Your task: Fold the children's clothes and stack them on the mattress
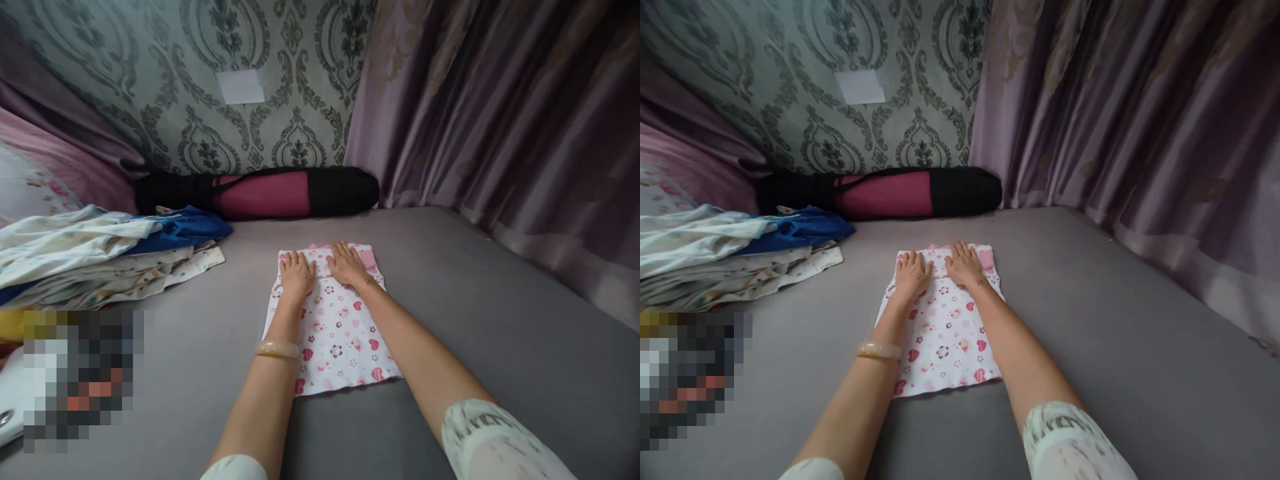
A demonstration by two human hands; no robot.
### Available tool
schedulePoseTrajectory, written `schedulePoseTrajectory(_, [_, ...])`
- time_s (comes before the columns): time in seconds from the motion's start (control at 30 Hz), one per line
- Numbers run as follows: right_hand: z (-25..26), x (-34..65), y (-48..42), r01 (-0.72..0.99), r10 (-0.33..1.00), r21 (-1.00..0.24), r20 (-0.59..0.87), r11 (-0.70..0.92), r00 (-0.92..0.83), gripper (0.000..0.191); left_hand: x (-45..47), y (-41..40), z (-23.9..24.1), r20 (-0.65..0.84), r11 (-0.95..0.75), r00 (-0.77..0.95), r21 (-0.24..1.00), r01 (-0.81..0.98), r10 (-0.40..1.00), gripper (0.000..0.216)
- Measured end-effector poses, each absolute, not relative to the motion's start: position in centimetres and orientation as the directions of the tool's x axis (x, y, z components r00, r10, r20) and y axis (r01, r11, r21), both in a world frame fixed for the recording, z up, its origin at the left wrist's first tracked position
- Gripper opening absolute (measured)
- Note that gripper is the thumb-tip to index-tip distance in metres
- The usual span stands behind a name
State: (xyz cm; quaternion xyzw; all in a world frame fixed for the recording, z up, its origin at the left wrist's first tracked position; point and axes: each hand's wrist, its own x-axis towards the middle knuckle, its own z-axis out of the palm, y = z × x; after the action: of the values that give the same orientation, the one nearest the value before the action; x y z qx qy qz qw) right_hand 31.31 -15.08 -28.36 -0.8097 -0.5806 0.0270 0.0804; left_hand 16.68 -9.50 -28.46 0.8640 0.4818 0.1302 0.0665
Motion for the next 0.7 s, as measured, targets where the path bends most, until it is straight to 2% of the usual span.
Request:
schedulePoseTrajectory(0.13, [-27.5, 31.9, -14.9, 0.924, 0.947, -0.224, 0.015, -0.310, 0.321, 0.058, 16.2, -9.6, -28.2, 0.152, -0.511, 0.488, 0.268, 0.817, 0.860, 0.056])
schedulePoseTrajectory(0.2, [-27.0, 32.6, -15.2, 0.915, 0.938, -0.240, 0.043, -0.323, 0.343, 0.058, 16.1, -9.7, -28.0, 0.138, -0.489, 0.469, 0.281, 0.826, 0.872, 0.058])
schedulePoseTrajectory(0.33, [-27.0, 34.2, -16.5, 0.900, 0.900, -0.171, 0.109, -0.401, 0.422, 0.060, 16.1, -9.9, -27.8, 0.101, -0.459, 0.450, 0.280, 0.843, 0.887, 0.061])
schedulePoseTrajectory(0.47, [-27.9, 35.2, -17.5, 0.884, 0.886, -0.125, 0.066, -0.450, 0.460, 0.061, 16.3, -10.0, -27.8, 0.075, -0.445, 0.443, 0.274, 0.852, 0.894, 0.064])
schedulePoseTrajectory(0.7, [-27.4, 34.9, -17.2, 0.895, 0.896, -0.092, 0.044, -0.437, 0.442, 0.063, 16.4, -9.9, -27.9, 0.075, -0.447, 0.445, 0.287, 0.847, 0.892, 0.065])
